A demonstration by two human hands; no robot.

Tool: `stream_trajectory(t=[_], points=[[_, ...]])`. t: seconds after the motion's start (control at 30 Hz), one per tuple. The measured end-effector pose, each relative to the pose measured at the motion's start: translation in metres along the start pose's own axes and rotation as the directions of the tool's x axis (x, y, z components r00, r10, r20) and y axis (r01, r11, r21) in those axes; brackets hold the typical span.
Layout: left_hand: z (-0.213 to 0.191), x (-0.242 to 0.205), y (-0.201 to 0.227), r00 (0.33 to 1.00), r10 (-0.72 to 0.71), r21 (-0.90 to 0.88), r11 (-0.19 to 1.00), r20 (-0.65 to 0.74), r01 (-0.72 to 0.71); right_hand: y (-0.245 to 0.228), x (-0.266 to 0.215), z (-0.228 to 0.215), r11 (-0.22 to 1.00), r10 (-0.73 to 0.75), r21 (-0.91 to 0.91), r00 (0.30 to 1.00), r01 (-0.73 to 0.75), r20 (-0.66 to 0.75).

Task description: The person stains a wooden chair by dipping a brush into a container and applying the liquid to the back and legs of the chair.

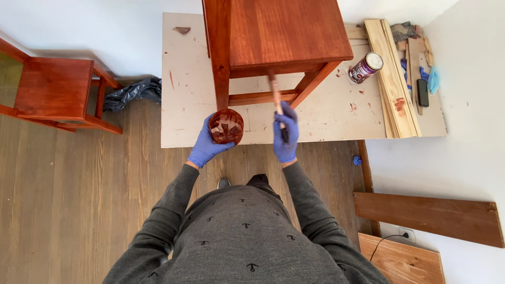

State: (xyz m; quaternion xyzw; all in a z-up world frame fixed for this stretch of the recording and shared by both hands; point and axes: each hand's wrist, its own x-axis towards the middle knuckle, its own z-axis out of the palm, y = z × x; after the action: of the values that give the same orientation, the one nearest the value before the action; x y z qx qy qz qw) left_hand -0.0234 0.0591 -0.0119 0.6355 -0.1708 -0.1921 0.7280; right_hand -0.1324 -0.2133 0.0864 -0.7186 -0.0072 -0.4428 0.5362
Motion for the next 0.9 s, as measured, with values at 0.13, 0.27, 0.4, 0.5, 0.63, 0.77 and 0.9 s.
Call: stream_trajectory(t=[0.13,0.27,0.4,0.5,0.63,0.77,0.9], points=[[-0.004,-0.002,0.003,0.999,0.032,-0.003,0.999,-0.024,-0.033,0.020,0.011,-0.037,0.987,-0.031,-0.158,0.996,0.018,-0.080],[-0.009,-0.009,-0.002,1.000,0.012,-0.020,1.000,-0.024,-0.012,0.014,0.004,-0.012,0.993,0.005,-0.117,0.991,-0.021,-0.137],[-0.015,-0.011,0.001,0.998,0.020,-0.007,1.000,-0.055,-0.021,-0.008,-0.008,0.035,0.999,0.027,-0.047,0.999,-0.026,0.019],[-0.009,-0.012,-0.001,0.995,0.047,0.009,0.999,-0.084,-0.046,-0.023,-0.009,0.043,0.999,0.039,0.028,0.993,-0.043,0.110],[-0.008,-0.010,-0.001,0.997,-0.009,-0.058,0.998,-0.074,0.005,-0.017,-0.003,0.037,0.996,0.017,0.076,0.976,-0.034,0.216],[-0.006,-0.012,-0.016,0.996,-0.050,-0.186,0.982,-0.075,0.035,0.004,0.002,0.020,0.998,-0.027,0.063,0.990,0.018,0.138],[-0.007,-0.012,-0.023,0.996,-0.011,-0.138,0.990,-0.092,-0.002,-0.010,-0.001,-0.002,0.996,-0.019,-0.090,0.999,0.015,-0.046]])
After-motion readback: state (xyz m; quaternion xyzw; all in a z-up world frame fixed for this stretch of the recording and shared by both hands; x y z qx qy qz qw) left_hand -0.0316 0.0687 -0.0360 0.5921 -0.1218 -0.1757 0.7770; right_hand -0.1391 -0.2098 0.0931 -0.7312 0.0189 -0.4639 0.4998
